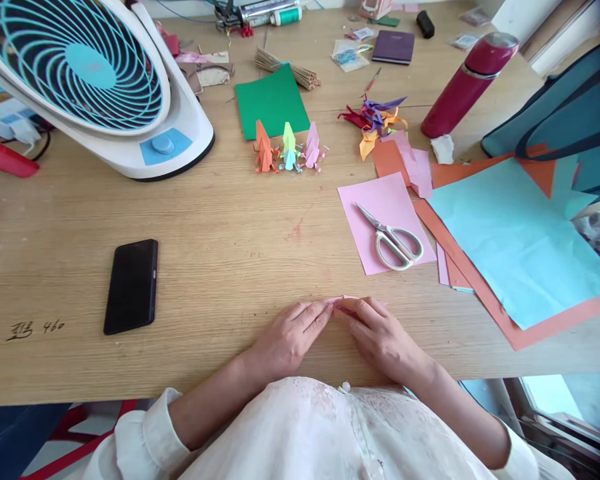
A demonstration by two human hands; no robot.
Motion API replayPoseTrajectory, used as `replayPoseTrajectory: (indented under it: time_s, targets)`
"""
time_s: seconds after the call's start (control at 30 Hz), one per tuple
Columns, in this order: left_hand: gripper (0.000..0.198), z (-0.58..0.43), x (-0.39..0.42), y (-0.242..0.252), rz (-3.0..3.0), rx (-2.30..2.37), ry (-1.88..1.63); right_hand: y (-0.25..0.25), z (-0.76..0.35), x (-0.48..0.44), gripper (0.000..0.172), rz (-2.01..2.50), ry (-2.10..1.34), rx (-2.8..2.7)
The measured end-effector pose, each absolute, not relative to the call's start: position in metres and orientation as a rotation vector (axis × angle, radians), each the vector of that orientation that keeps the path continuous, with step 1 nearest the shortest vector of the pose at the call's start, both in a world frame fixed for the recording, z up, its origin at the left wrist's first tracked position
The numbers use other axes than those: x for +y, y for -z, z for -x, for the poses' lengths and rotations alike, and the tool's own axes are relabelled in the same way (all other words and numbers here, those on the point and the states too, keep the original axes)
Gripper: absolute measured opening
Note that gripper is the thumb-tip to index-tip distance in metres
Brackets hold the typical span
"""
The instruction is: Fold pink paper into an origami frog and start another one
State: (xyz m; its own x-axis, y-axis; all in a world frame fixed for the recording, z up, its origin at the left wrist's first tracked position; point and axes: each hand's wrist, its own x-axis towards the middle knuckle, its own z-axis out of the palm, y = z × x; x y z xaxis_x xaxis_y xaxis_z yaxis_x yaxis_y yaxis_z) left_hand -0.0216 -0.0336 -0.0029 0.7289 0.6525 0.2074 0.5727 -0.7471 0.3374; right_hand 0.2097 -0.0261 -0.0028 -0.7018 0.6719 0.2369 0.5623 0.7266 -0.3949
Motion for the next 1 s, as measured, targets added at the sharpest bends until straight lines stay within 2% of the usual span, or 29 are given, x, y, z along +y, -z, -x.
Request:
replayPoseTrajectory:
  time_s: [0.2, 0.77, 1.0]
  targets:
    - [0.047, 0.024, -0.034, 0.008, -2.765, 0.936, -0.450, 0.002, -0.222, -0.029, 0.043, 1.008, -0.631, -2.340]
    - [0.049, 0.017, -0.038, 0.009, -2.904, 1.040, -0.207, -0.003, -0.224, -0.030, 0.046, 0.924, -0.452, -2.537]
    - [0.051, 0.016, -0.040, 0.008, -2.878, 1.052, -0.127, -0.002, -0.236, -0.032, 0.054, 0.881, -0.437, -2.528]
